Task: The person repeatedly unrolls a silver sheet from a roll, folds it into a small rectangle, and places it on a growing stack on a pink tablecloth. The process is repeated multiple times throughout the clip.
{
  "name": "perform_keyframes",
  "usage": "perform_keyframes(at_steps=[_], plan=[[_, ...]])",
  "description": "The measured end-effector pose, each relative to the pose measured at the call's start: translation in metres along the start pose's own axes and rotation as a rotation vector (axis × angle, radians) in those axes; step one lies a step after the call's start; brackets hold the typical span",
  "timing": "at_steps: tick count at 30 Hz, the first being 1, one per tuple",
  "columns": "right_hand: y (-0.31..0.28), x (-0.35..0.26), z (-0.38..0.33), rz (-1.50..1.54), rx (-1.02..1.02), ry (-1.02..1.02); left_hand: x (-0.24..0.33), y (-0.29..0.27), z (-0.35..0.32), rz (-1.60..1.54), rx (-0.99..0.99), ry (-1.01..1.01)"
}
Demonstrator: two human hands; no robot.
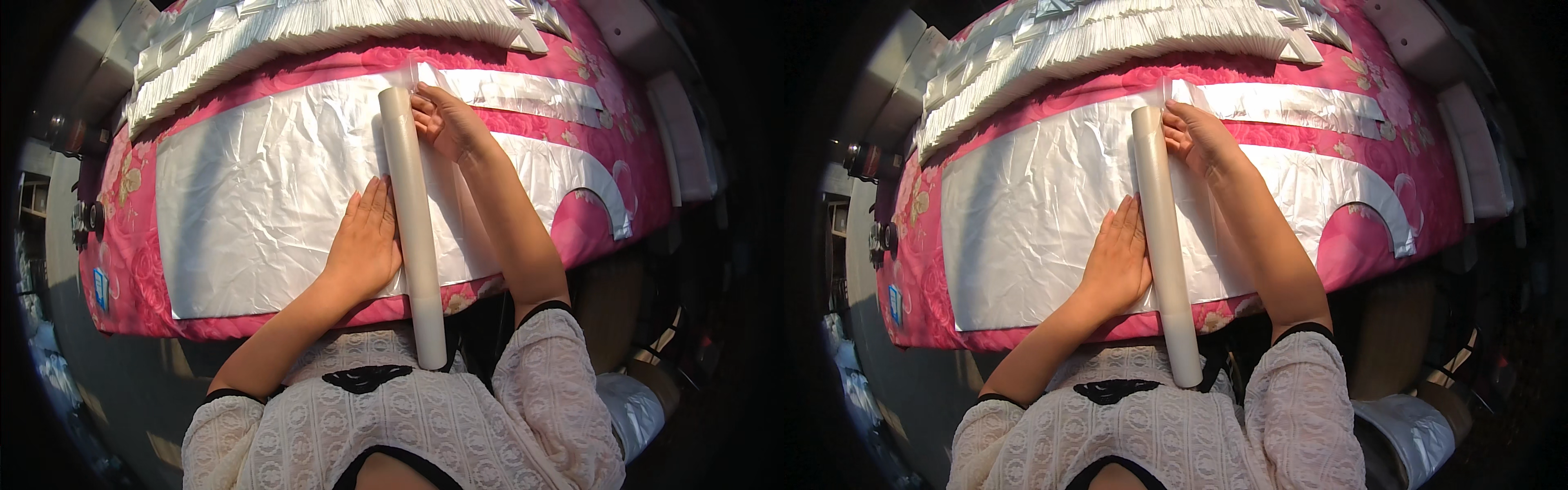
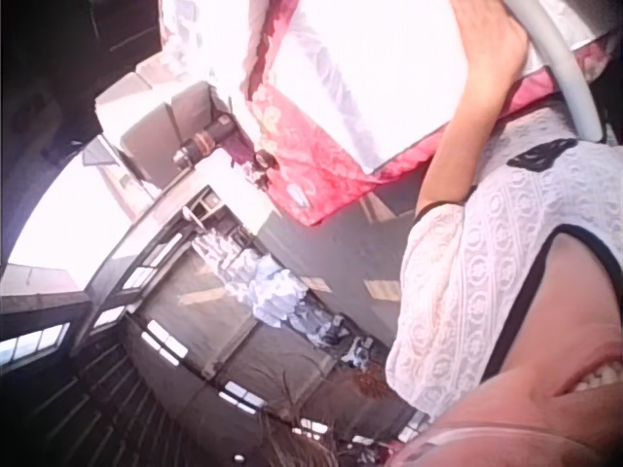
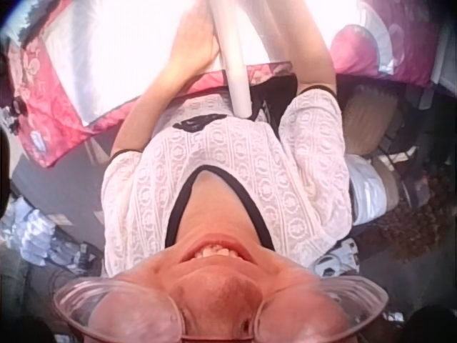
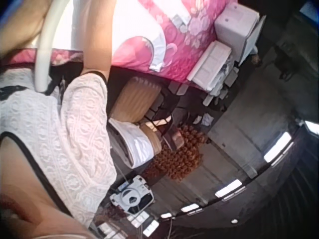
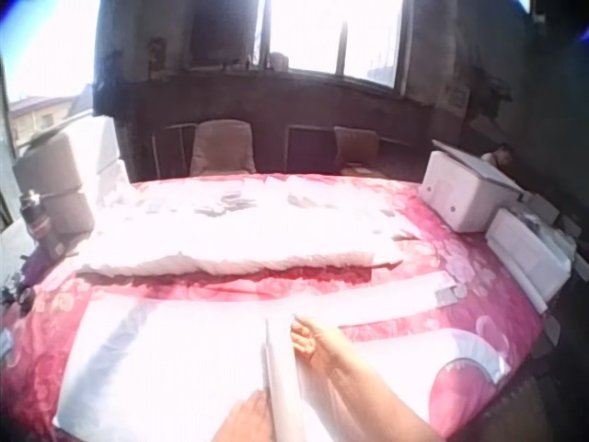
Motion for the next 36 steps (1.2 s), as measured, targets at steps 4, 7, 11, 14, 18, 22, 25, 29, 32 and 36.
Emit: perform_keyframes(at_steps=[4,7,11,14,18,22,25,29,32,36], plan=[[-0.025,-0.032,-0.002,0.464,0.097,-0.293,-0.001,0.0,-0.004,0.01,-0.042,-0.026],[-0.086,-0.097,-0.014,0.698,-0.028,-0.441,0.0,0.0,-0.003,0.015,-0.058,-0.019],[-0.151,-0.173,-0.048,0.553,0.214,-0.616,-0.001,0.0,-0.005,0.05,-0.032,-0.021],[-0.202,-0.224,-0.079,0.518,0.337,-0.706,0.0,0.001,-0.002,0.005,-0.018,-0.008],[-0.185,-0.262,-0.11,0.291,0.241,-0.82,0.0,0.004,0.001,0.014,-0.008,0.005],[-0.026,-0.201,-0.119,0.035,0.03,-0.886,-0.003,0.005,-0.007,0.055,-0.002,-0.012],[0.106,-0.126,-0.116,-0.317,-0.254,-0.786,-0.005,0.006,-0.007,0.015,0.019,-0.036],[0.216,0.03,-0.063,-0.599,-0.382,-0.743,-0.006,0.004,-0.01,0.06,-0.029,0.006],[0.261,0.108,-0.054,-0.86,-0.402,-0.676,-0.01,0.019,-0.01,0.111,0.13,0.107],[0.281,0.201,-0.018,-1.241,-0.393,-0.617,-0.003,0.017,0.0,0.087,0.018,0.059]])
Point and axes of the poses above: each hand's wrist, its own z-axis towards the middle knuckle, its own y-axis out of the palm, x = y × z, the point moved 4 cm from there along z, towards the middle knuckle, and after that the axes turned 10 degrees about y, right-handed, at the moved point
